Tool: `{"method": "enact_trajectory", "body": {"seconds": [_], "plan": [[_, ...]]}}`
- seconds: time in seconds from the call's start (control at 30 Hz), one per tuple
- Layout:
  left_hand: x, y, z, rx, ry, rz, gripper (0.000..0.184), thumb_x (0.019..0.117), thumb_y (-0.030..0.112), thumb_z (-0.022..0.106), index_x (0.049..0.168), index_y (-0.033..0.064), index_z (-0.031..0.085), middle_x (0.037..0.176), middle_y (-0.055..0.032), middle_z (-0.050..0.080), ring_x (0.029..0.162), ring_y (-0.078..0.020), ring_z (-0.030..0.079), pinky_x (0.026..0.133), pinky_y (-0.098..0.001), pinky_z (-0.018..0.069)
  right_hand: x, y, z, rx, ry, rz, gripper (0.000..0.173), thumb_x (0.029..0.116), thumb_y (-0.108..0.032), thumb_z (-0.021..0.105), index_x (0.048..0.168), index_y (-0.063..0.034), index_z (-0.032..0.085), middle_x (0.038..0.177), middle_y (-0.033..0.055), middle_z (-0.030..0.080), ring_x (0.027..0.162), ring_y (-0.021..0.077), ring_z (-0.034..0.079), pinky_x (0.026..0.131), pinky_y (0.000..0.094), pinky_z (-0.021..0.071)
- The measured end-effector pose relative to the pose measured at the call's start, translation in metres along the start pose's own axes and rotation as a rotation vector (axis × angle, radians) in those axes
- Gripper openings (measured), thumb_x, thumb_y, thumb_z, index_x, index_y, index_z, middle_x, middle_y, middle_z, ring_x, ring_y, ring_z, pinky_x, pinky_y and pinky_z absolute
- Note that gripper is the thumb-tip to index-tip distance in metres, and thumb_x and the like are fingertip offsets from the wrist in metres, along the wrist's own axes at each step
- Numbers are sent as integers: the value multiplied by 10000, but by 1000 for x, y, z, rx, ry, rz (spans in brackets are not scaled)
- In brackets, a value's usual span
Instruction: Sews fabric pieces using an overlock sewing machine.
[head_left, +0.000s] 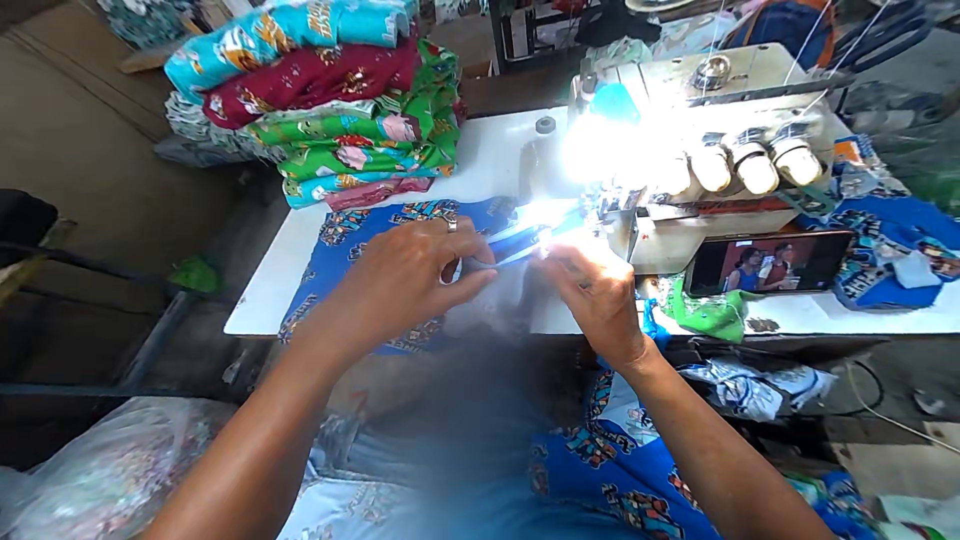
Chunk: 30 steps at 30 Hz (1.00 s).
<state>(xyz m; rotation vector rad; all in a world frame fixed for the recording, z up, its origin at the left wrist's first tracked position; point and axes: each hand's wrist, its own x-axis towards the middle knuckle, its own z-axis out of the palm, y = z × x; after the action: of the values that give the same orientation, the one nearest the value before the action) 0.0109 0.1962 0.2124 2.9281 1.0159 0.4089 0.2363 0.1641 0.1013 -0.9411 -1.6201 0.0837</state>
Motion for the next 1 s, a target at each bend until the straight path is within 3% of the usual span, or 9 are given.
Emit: {"method": "enact_trajectory", "body": {"seconds": [0.13, 0.3, 0.7, 0.9, 1.0], "plan": [[-3, 0, 0, -85, 1, -17, 303, 964, 420, 550, 915, 171, 717, 906, 49, 643, 735, -50, 557, 637, -258, 448, -3, 14, -9, -94, -21, -12, 127, 971, -106, 682, 1033, -33, 766, 1017, 115, 736, 977, 204, 706, 885, 324, 560], [-6, 5, 1, -142, 25, -31, 304, 940, 445, 625, 843, 167, 701, 865, 57, 635, 664, -29, 529, 562, -218, 425, -7, 26, -16, -153, 0, -1, 130, 971, -76, 670, 1039, -20, 766, 1041, 136, 728, 1013, 239, 693, 919, 346, 545], [-2, 12, -1, -170, 18, -40, 254, 951, 390, 605, 838, 184, 702, 881, 91, 633, 688, 21, 536, 565, -162, 431, -8, 33, -9, -238, 101, -29, 112, 959, -107, 695, 1015, -35, 760, 1012, 129, 714, 1004, 253, 666, 903, 374, 515], [0, 0, 2, -145, 37, -69, 296, 970, 409, 579, 847, 165, 694, 914, 64, 652, 749, -18, 570, 636, -224, 464, -13, 36, -15, -208, 98, -66, 103, 943, -113, 708, 961, -32, 769, 994, 142, 718, 999, 260, 669, 912, 365, 520], [4, 1, 3, -171, 41, -44, 283, 959, 395, 578, 847, 163, 694, 930, 64, 656, 735, -1, 555, 607, -200, 442, -13, 38, -19, -197, 66, -109, 103, 950, -106, 694, 950, -33, 768, 974, 138, 724, 981, 268, 670, 895, 385, 517]]}}
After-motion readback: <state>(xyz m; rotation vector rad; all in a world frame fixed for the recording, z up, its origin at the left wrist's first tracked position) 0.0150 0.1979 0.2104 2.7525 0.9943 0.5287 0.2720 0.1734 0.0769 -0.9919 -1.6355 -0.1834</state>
